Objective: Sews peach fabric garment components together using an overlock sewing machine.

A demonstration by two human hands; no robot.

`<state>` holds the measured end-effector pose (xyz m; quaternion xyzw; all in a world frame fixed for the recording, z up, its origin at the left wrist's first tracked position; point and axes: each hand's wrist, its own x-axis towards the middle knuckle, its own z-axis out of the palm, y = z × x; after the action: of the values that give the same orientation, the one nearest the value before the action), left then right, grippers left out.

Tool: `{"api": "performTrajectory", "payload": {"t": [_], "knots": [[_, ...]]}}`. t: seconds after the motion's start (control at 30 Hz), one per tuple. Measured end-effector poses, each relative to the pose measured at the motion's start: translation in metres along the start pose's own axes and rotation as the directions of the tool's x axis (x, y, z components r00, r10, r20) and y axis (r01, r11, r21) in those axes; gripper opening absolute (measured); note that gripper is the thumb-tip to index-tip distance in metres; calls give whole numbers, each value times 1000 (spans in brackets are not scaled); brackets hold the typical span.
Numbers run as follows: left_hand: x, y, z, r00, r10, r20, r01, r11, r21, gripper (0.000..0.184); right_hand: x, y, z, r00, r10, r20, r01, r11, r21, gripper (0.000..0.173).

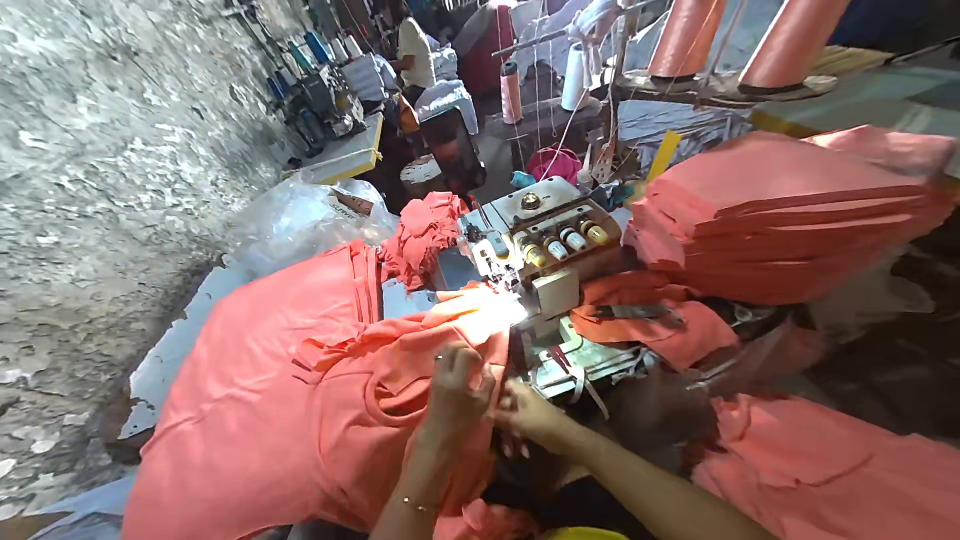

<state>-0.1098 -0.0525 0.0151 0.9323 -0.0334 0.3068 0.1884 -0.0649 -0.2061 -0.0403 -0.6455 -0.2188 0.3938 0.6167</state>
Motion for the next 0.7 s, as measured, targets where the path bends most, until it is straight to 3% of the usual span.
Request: {"api": "performTrajectory", "payload": {"t": [0.03, 0.1, 0.2, 0.27, 0.37, 0.43, 0.5, 0.57, 0.63, 0.7], "knots": [[-3, -9, 12, 1000, -7, 21, 7, 1000, 26, 19, -3, -2, -1, 991, 49, 127, -44, 998, -37, 22], [-3, -29, 20, 996, -89, 24, 86, 991, 106, 17, -12, -12, -6, 968, 21, 252, -15, 999, -29, 15], [5, -48, 18, 984, -174, -40, 178, 967, 180, 14, -23, -29, -18, 955, -257, 145, 219, 947, 237, 9], [10, -50, 14, 963, -264, 46, 253, 951, 177, 14, -13, -20, -25, 930, -365, 51, 330, 886, 327, 14], [27, -41, -7, 827, -498, 263, 473, 867, 155, 23, 1, 9, -24, 973, -226, 49, 193, 911, 365, 34], [38, -31, -27, 764, -558, 324, 559, 823, 101, 23, 0, 16, -22, 989, -132, 66, 105, 944, 312, 38], [33, -15, -42, 818, -490, 300, 507, 862, 26, 22, -8, 18, -25, 989, -131, 63, 113, 965, 237, 40], [18, -3, -39, 946, -260, 192, 273, 961, -44, 15, -17, 15, -31, 984, -171, 52, 158, 968, 195, 30], [9, 5, -24, 967, -146, 210, 157, 987, -33, 26, -27, 7, -34, 972, -222, 75, 202, 957, 206, 23], [2, -2, -3, 955, -184, 232, 162, 980, 111, 35, -36, 1, -34, 958, -263, 113, 230, 941, 247, 15]]}}
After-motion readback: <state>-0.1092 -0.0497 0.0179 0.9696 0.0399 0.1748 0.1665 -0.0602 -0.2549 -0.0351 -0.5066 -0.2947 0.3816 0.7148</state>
